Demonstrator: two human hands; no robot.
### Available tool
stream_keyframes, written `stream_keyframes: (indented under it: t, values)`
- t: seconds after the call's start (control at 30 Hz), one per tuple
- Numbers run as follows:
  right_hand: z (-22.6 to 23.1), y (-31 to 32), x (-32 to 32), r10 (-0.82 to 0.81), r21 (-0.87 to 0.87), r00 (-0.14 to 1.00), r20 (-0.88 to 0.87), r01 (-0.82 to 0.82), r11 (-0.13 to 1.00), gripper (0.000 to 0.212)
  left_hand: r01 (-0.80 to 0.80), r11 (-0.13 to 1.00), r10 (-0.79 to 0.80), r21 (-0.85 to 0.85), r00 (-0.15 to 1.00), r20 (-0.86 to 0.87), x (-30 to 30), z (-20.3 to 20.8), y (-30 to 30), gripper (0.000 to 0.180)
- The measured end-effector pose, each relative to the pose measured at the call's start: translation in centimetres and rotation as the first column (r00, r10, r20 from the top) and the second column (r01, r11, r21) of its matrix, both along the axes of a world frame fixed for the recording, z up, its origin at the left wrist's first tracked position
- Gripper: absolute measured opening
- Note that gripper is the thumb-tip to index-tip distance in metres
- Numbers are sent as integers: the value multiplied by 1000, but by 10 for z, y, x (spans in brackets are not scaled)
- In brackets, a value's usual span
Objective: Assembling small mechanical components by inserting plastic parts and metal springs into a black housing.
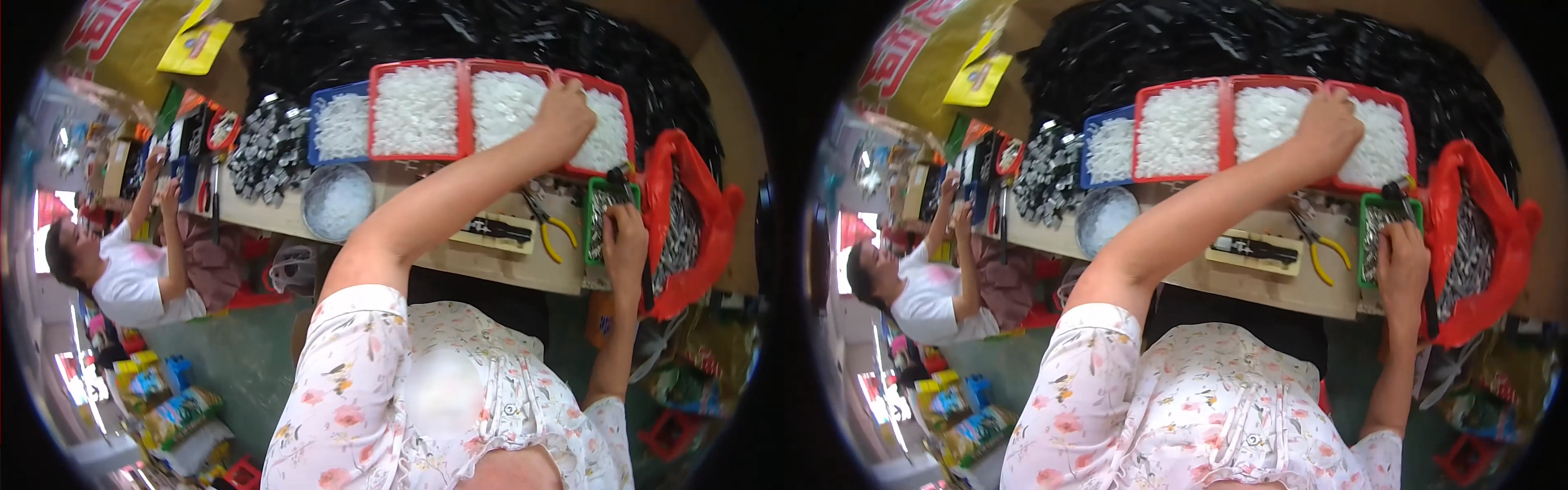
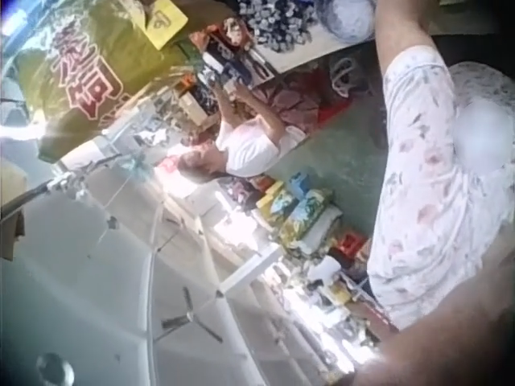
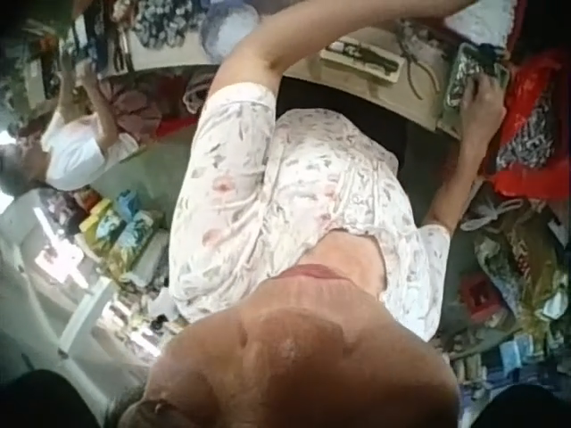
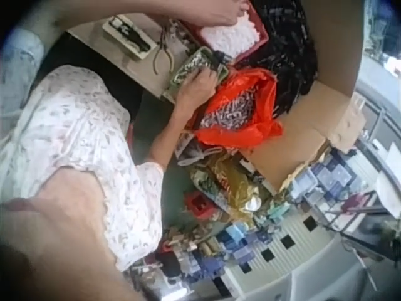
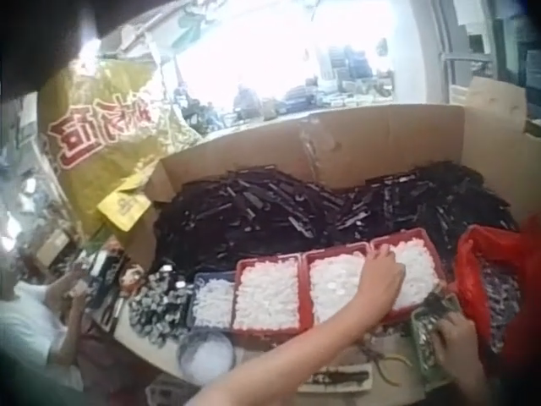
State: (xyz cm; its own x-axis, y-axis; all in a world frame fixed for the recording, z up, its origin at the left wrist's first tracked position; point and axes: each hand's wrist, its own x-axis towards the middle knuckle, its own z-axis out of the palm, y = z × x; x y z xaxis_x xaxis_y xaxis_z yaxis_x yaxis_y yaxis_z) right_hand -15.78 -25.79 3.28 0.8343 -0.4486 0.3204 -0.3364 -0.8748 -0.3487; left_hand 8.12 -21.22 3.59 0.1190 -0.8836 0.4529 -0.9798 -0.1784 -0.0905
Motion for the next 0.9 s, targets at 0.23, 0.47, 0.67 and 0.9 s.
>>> stream_keyframes:
  t: [0.23, 0.47, 0.67, 0.9]
  values:
    - [-2, -3, -2, 14, 73, 999, 35, -16, 997, 8, 8, 1000, -9, -21, 1000, -6, 4, -12, -7, 18]
    - [-1, -1, -1, -6, 208, 991, 132, -21, 978, 8, -47, 961, -26, -272, 965, -259, -6, -17, -8, 10]
    - [19, 31, 6, -70, 494, 934, 350, -121, 861, 5, -205, 765, -425, -611, 553, -717, -30, 15, 86, 12]
    - [28, 111, 79, 84, 562, 808, 582, -476, 676, 11, -457, 858, -324, -233, -132, -937, -45, 16, 205, 21]
